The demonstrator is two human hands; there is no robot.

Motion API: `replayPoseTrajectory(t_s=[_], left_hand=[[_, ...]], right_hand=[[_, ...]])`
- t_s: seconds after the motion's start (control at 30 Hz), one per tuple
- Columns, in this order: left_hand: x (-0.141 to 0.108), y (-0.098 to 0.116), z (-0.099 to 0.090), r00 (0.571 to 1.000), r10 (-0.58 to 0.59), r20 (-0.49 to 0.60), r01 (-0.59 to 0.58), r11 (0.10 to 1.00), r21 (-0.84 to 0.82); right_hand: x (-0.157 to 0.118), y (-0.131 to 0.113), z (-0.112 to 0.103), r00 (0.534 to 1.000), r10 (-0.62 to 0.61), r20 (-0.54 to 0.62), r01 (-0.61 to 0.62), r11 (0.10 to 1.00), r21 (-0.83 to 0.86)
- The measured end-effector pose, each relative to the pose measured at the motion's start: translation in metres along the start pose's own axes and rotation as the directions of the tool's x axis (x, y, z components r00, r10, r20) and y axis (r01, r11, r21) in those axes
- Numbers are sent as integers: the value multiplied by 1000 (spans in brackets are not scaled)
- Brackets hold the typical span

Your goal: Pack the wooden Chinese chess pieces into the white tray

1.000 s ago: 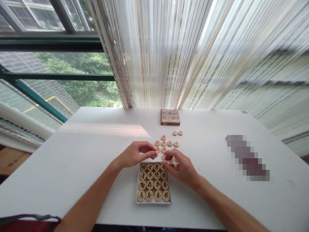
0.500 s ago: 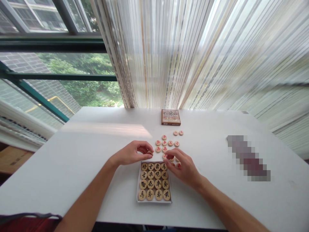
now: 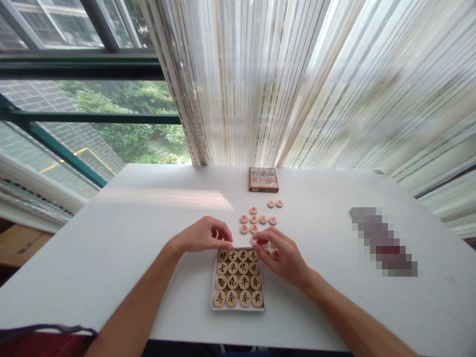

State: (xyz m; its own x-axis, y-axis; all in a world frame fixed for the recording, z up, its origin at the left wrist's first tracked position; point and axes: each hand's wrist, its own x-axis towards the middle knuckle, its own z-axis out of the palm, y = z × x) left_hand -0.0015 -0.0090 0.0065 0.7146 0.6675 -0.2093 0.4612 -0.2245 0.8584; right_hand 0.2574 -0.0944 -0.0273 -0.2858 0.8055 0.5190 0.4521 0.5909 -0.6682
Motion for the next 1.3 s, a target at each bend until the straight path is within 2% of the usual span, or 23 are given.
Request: replayPoseTrajectory(t_s=[0.57,0.93,1.13,1.3], left_hand=[[2,-3,1,998,-17,54,12,997,79],[0,-1,2,997,-48,61,45,997,58],[0,0,0,995,-62,83,56,996,67],[-1,-2,0,992,-76,98,69,995,67]], right_hand=[[-1,-1,0,999,29,20,-29,1000,-5],[1,-2,0,999,29,17,-29,1000,-7],[6,3,-6,998,1,-61,-1,1000,-14],[11,8,-19,982,84,-167,-98,992,-78]])
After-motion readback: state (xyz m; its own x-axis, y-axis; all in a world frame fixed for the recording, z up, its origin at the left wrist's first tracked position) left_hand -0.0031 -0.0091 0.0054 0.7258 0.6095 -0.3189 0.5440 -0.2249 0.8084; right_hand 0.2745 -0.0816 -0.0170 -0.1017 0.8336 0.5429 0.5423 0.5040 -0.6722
